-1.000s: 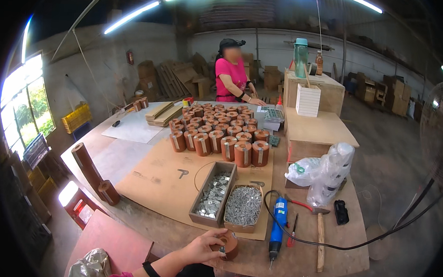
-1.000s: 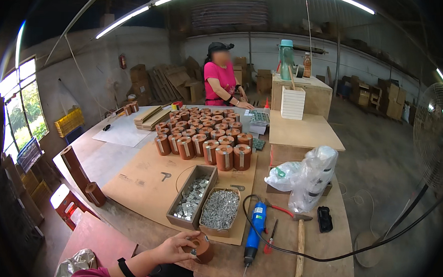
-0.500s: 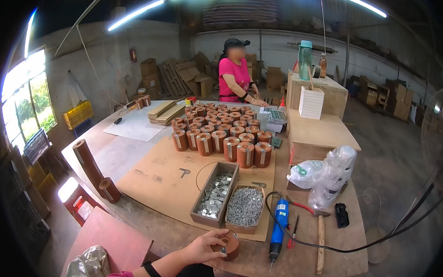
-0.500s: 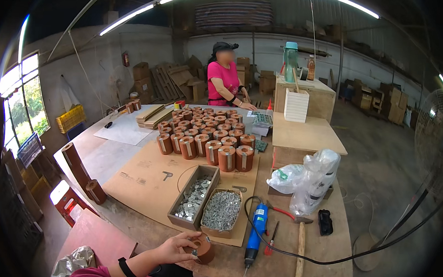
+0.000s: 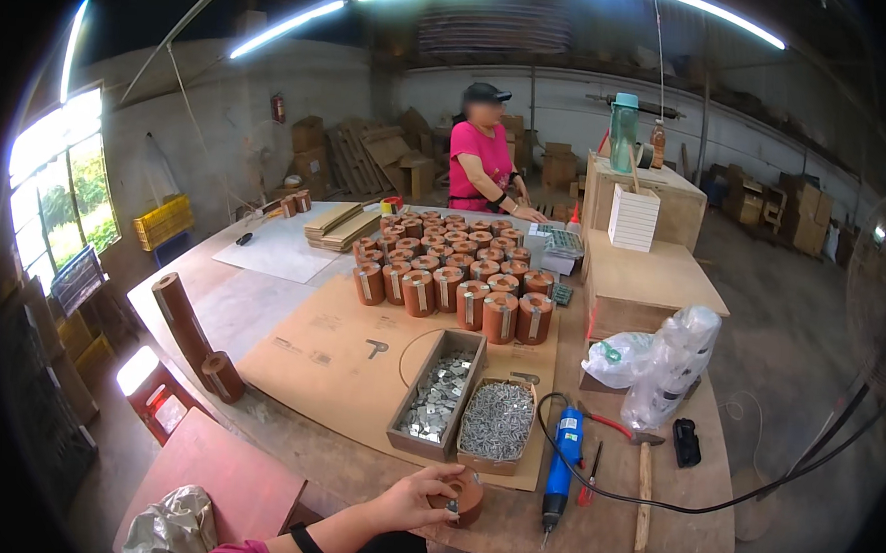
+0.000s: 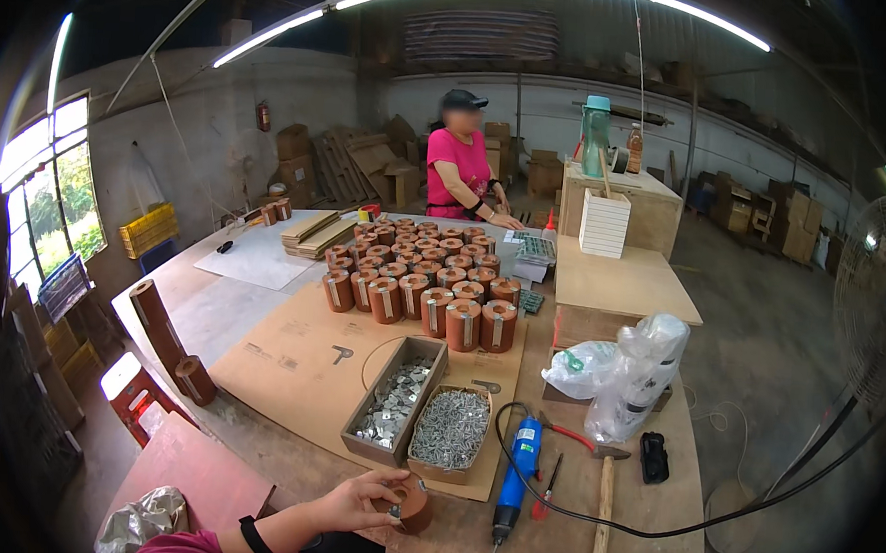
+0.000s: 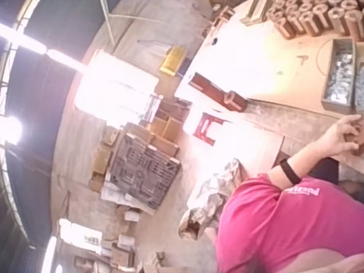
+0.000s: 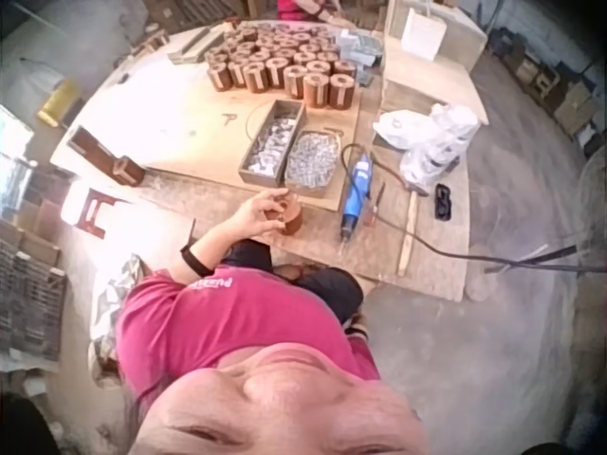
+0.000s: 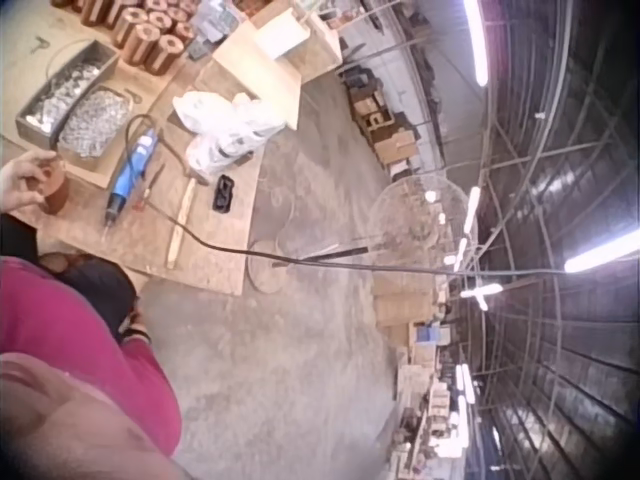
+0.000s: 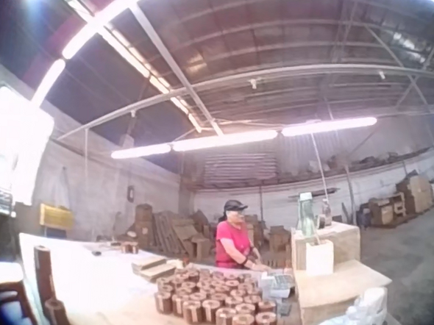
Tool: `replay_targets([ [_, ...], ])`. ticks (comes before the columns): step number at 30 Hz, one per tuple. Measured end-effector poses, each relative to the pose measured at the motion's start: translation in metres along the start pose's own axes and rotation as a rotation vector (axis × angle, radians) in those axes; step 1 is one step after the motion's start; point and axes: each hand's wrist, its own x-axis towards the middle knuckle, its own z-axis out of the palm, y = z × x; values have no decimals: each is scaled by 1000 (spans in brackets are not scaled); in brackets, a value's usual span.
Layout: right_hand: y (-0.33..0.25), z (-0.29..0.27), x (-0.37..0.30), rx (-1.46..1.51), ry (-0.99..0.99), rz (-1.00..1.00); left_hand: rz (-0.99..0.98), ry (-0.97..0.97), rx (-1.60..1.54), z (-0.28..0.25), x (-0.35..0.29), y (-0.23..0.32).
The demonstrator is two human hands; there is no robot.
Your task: Assembling small circular wooden components with metal brackets and screws using an electric screwdriver.
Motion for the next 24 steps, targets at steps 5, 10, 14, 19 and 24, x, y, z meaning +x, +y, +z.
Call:
replay_targets([
  [5,-3,0,-4,-8,-2,-10,-1,9,-12,-1,-1,1],
  [10,2,-9,-4,-24,16,-9,44,25,15,1,2,-4],
  [14,11,-32,0,-73,20,-6,56,24,23,1,1,1],
  [19,-20,-22,-82,-565,112,-191,25,41,60,-1,-14,9],
  [24,-103,14,-240,-794,-104,-422,89,10,58,-3,5,-2],
])
